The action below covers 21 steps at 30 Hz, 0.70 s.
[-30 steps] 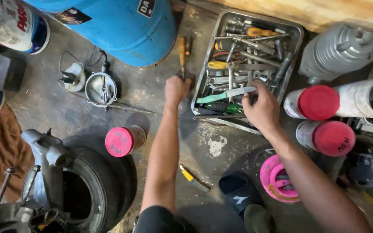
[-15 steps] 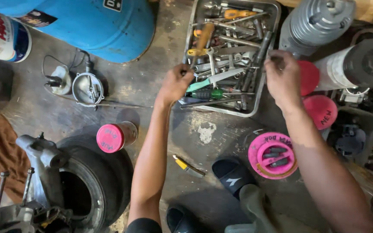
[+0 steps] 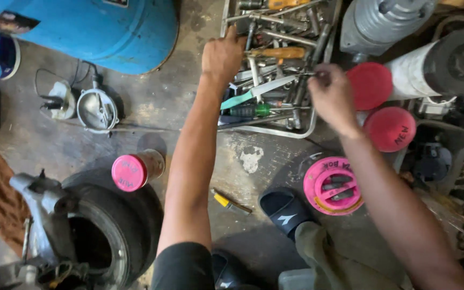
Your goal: The person organizes tools and parts in a workshop, then picks up a small metal gear and installs it into a disassembled engine block resting on a tire.
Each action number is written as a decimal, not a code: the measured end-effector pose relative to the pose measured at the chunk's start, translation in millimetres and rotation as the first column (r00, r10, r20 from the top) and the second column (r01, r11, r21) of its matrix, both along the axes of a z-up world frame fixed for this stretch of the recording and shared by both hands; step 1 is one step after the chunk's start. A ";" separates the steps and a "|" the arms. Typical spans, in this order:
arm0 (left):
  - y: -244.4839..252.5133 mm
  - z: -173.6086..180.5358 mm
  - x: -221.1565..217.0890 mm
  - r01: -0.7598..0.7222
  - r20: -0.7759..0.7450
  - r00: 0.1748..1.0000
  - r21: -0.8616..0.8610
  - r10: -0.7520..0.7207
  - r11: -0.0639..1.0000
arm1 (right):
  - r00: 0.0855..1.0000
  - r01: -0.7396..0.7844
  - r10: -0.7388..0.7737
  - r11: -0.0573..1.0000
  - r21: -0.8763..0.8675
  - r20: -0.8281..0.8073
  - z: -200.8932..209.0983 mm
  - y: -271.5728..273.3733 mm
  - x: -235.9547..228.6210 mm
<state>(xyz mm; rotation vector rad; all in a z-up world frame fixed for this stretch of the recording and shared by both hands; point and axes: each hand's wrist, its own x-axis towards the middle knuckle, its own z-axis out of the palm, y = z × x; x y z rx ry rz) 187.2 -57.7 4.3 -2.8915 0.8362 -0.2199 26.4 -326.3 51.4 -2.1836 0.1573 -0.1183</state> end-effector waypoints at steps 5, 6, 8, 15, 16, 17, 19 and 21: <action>-25.8 33.9 -48.1 -0.115 -0.027 0.993 -0.192 0.111 0.975 | 1.000 -0.003 0.003 1.000 -0.025 -0.003 5.8 23.0 -13.9; -26.6 46.1 -61.7 -0.085 0.062 0.992 -0.333 0.112 0.939 | 0.999 -0.021 0.020 1.000 -0.021 -0.038 12.1 29.3 -15.8; -31.3 37.5 -85.2 -0.158 -0.073 0.987 -0.445 0.140 0.881 | 0.999 0.002 -0.004 0.998 -0.063 -0.040 -8.9 35.4 -21.7; -32.5 39.2 -153.5 -0.289 -0.346 0.938 -0.776 0.004 0.561 | 0.998 -0.048 0.038 0.982 -0.184 -0.059 -25.7 62.4 -47.9; -32.1 61.3 -161.3 -0.279 -0.341 0.940 -0.776 -0.004 0.566 | 0.998 -0.037 0.028 0.983 -0.182 -0.053 -64.8 74.6 -49.6; -32.9 82.5 -171.2 -0.387 -0.457 0.890 -0.745 0.007 0.543 | 0.977 0.061 0.009 0.946 -0.319 0.214 -104.2 85.5 -52.8; -32.3 108.5 -189.4 -0.484 -0.567 0.824 -0.697 0.006 0.528 | 0.887 0.203 0.015 0.886 -0.418 0.462 -91.2 78.7 -71.6; -27.1 120.3 -201.5 -0.617 -0.672 0.722 -0.515 0.166 0.595 | 0.976 -0.215 0.206 0.964 -0.156 -0.073 31.8 75.7 -74.8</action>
